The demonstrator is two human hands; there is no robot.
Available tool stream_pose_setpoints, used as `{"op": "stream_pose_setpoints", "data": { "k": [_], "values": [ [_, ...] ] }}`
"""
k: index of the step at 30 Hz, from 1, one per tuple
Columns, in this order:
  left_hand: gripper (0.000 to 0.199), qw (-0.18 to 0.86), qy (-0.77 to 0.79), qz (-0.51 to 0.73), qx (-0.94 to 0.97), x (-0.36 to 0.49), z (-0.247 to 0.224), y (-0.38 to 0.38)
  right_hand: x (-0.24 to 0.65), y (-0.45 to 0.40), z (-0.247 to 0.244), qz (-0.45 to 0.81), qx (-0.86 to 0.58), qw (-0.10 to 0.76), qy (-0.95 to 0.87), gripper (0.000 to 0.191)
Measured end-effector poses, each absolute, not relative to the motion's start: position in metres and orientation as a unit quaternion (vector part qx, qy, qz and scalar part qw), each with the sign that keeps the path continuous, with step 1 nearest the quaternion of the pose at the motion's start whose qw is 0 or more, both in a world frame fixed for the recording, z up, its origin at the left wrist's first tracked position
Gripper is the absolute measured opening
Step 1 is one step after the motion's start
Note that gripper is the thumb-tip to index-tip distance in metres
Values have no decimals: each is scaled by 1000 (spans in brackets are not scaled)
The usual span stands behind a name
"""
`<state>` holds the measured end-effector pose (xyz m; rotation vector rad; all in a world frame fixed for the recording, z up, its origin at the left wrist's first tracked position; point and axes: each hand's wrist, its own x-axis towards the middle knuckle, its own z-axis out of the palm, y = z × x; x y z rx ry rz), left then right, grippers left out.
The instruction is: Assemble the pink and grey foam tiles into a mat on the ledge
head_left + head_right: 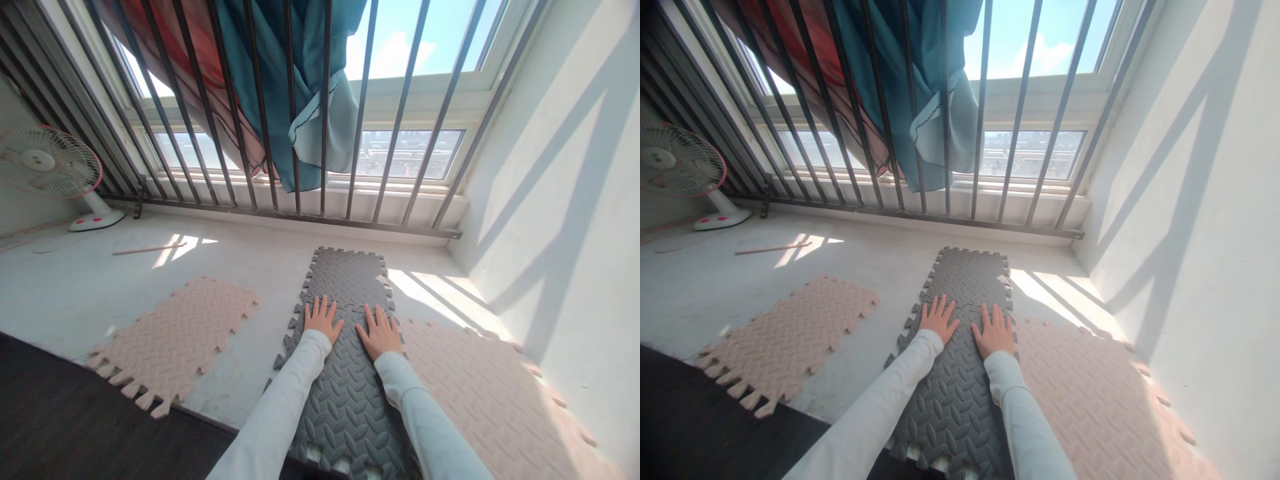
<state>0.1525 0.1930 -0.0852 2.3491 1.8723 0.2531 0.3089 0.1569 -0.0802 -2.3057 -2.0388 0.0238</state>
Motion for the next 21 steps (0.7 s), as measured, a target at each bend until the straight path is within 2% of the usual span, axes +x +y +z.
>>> {"op": "stream_pose_setpoints", "data": {
  "k": [4,17,21],
  "values": [
    [59,48,679,83,728,140,-86,190,315,150,-81,-8,-795,20,-606,67],
    [57,49,659,63,748,133,-80,197,332,151,-84,-20,-759,33,-649,67],
    [48,48,623,61,778,135,-84,199,331,148,-84,-25,-757,27,-652,62]
  ]
}}
